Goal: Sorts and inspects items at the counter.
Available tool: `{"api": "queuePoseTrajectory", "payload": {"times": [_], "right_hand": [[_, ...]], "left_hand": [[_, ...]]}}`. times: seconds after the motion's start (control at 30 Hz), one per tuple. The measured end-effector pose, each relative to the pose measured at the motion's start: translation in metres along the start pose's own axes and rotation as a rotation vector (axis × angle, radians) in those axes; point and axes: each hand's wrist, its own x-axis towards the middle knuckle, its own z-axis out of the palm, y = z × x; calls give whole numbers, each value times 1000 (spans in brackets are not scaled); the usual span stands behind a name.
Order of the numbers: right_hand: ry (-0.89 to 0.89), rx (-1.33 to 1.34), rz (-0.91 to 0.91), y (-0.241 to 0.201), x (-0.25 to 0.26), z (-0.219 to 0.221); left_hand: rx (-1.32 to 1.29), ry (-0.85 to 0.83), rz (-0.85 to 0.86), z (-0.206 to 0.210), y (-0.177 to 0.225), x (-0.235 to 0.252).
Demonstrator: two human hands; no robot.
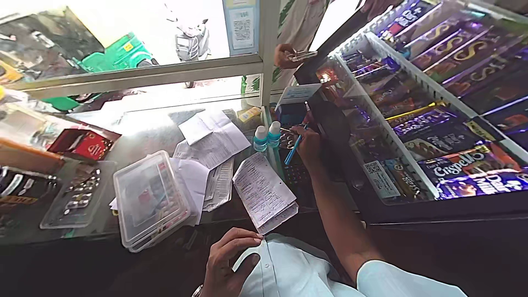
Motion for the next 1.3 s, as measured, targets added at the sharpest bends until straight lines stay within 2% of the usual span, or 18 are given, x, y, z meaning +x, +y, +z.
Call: {"api": "queuePoseTrajectory", "payload": {"times": [0.1, 0.2, 0.27, 0.33, 0.4, 0.47, 0.5, 0.53, 0.57, 0.6, 0.67, 0.7, 0.77, 0.83, 0.93, 1.07, 1.17, 1.3], "right_hand": [[-93, -25, -96, 9, 2, -6], [-266, -37, -188, 14, 11, 0], [-318, -54, -161, 20, 14, -4], [-349, -52, -118, 19, 15, -10], [-323, -59, -104, 13, 6, -20], [-129, 15, -159, -15, -15, -36], [-32, 166, -179, -41, -26, -39], [-16, 393, -170, -78, -41, -37], [-82, 644, -101, -118, -58, -23], [-234, 842, 25, -159, -76, -1], [-630, 986, 213, -226, -110, 59], [-753, 970, 237, -251, -122, 91], [-848, 979, 257, -287, -137, 132], [-802, 1008, 313, -298, -145, 143], [-845, 1099, 353, -295, -148, 124], [-890, 1188, 119, -289, -168, 65], [-1046, 1257, -107, -283, -212, 13], [-1334, 1283, -298, -260, -283, -47]], "left_hand": [[74, 82, 51, -18, 16, -13], [390, 329, 28, -61, 42, -28], [627, 589, -60, -108, 51, -34], [757, 769, -264, -166, 46, -37], [679, 849, -497, -218, 25, -42], [445, 891, -598, -250, -1, -49], [303, 911, -597, -258, -13, -53], [162, 914, -603, -259, -23, -56], [39, 908, -623, -256, -30, -57], [-52, 915, -643, -251, -35, -55], [-101, 989, -698, -237, -44, -55], [-87, 1022, -725, -232, -46, -53], [-58, 1074, -763, -224, -42, -42], [-84, 1131, -792, -211, -36, -31], [-85, 1216, -732, -182, -14, -29], [-144, 1314, -487, -115, 47, -60], [-87, 1472, -390, -46, 96, -115], [-38, 1821, -330, 74, 131, -197]]}}
